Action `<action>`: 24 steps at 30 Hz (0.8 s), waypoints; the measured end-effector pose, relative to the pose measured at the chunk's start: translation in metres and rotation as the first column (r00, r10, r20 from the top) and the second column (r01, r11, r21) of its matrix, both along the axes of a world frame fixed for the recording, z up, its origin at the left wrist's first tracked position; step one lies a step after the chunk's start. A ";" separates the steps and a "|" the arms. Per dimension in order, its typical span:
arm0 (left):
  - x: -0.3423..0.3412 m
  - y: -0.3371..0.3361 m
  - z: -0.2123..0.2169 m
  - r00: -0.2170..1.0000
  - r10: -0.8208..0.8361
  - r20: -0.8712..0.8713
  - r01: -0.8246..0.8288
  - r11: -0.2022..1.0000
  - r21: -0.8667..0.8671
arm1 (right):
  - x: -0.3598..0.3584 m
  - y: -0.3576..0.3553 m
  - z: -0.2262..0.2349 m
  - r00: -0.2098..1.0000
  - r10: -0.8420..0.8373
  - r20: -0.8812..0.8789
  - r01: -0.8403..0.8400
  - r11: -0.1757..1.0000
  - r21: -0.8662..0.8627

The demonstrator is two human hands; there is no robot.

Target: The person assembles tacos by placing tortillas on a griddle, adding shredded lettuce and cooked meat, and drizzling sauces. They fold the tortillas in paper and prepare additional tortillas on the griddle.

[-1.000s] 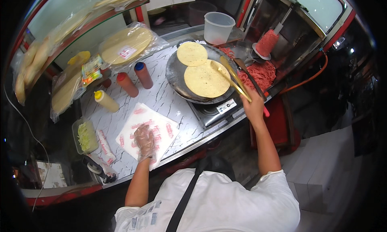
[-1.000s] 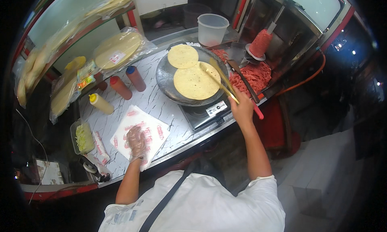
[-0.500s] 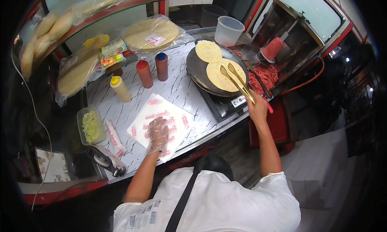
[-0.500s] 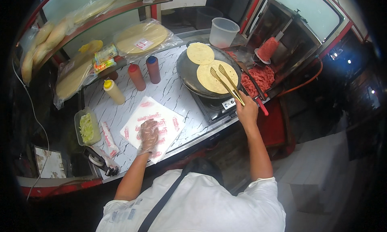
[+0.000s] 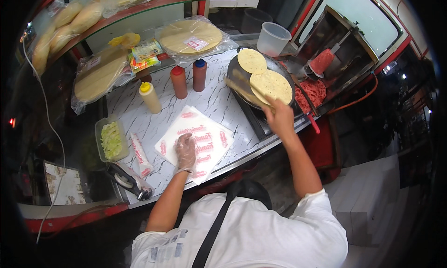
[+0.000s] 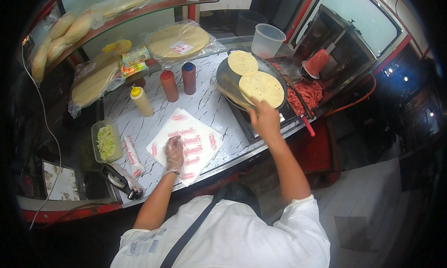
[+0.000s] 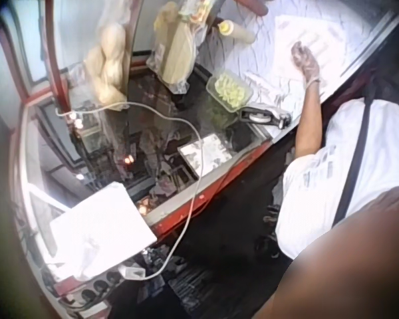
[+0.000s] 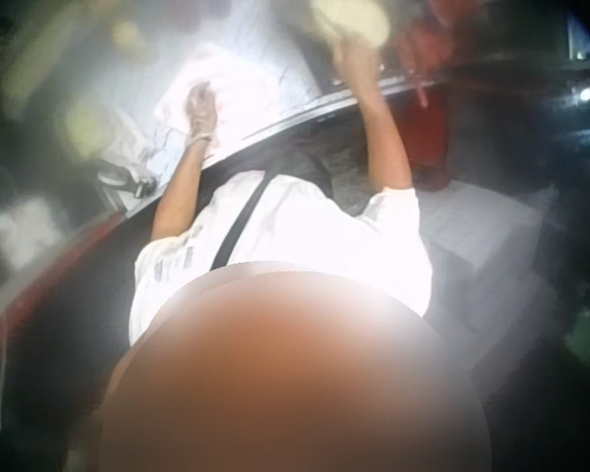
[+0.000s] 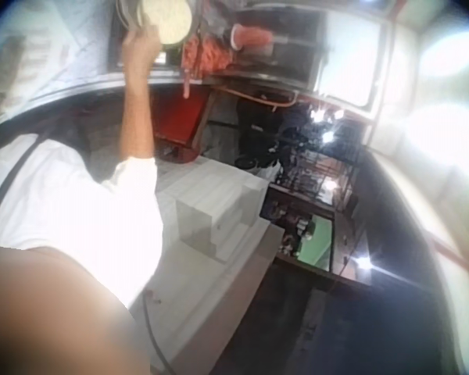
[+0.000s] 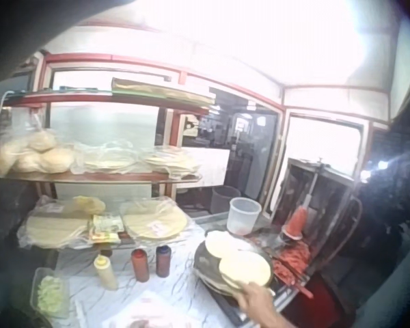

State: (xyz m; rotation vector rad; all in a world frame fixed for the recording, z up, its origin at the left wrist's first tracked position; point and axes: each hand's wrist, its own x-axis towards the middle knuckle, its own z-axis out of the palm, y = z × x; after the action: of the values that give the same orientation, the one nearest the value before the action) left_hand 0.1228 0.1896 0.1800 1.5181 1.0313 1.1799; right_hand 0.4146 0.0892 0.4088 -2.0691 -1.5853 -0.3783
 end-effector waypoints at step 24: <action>0.002 -0.002 -0.001 0.998 0.011 -0.054 -0.008 0.999 0.044 | 0.076 -0.048 0.047 0.959 -0.215 -0.184 0.216 0.976 -0.013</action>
State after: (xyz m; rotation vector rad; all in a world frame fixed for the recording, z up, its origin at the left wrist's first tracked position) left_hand 0.1244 0.1873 0.1789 1.5885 1.0560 1.1801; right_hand 0.4907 0.0417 0.4557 -2.2083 -1.2543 -0.2579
